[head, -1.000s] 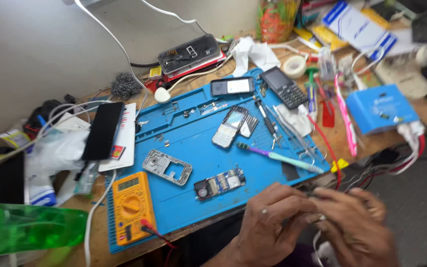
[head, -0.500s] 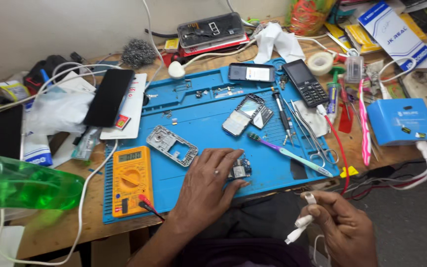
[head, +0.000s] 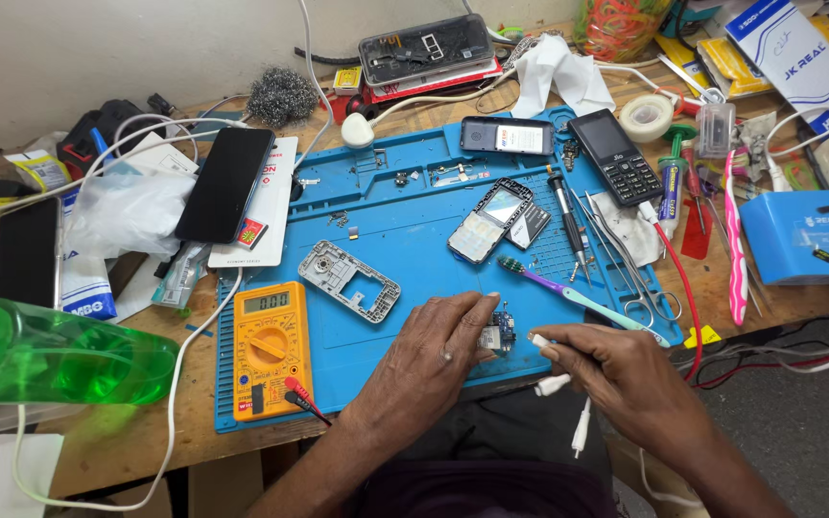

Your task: The person holds a disassembled mobile phone connected to a charging cable and uses tweezers to manipulate components on the circuit board. They then use a red plastic tool to press on the phone's screen area.

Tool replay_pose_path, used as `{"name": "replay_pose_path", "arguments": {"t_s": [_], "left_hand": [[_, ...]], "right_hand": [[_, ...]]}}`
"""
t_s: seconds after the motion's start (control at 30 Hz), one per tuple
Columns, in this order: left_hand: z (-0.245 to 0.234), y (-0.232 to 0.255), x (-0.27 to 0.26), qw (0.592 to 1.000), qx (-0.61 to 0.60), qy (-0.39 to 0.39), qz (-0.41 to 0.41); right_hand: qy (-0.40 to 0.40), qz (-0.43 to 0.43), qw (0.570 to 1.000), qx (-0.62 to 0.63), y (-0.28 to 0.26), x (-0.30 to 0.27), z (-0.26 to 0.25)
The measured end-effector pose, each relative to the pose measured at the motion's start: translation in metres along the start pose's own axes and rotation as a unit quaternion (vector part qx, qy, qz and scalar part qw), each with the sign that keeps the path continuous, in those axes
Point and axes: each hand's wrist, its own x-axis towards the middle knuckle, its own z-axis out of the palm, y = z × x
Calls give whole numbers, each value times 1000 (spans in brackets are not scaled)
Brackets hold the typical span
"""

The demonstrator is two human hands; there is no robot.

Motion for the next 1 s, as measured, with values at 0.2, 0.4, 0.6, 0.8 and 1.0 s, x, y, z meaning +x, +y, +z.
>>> {"name": "replay_pose_path", "arguments": {"t_s": [0.2,0.4,0.6,0.8,1.0], "left_hand": [[4,-2,-1,1000,6,-11,17],[6,-2,-3,1000,8,-4,26],[6,-2,-2,999,15,-12,27],[3,1,-2,999,19,-12,28],[4,1,-2,999,11,-15,31]], "right_hand": [[80,-141,986,-27,5,6,3],[54,-186,979,-58,9,7,5],[50,-195,978,-48,11,7,5],[45,-178,982,-43,7,6,4],[41,-178,981,-66,6,7,3]]}}
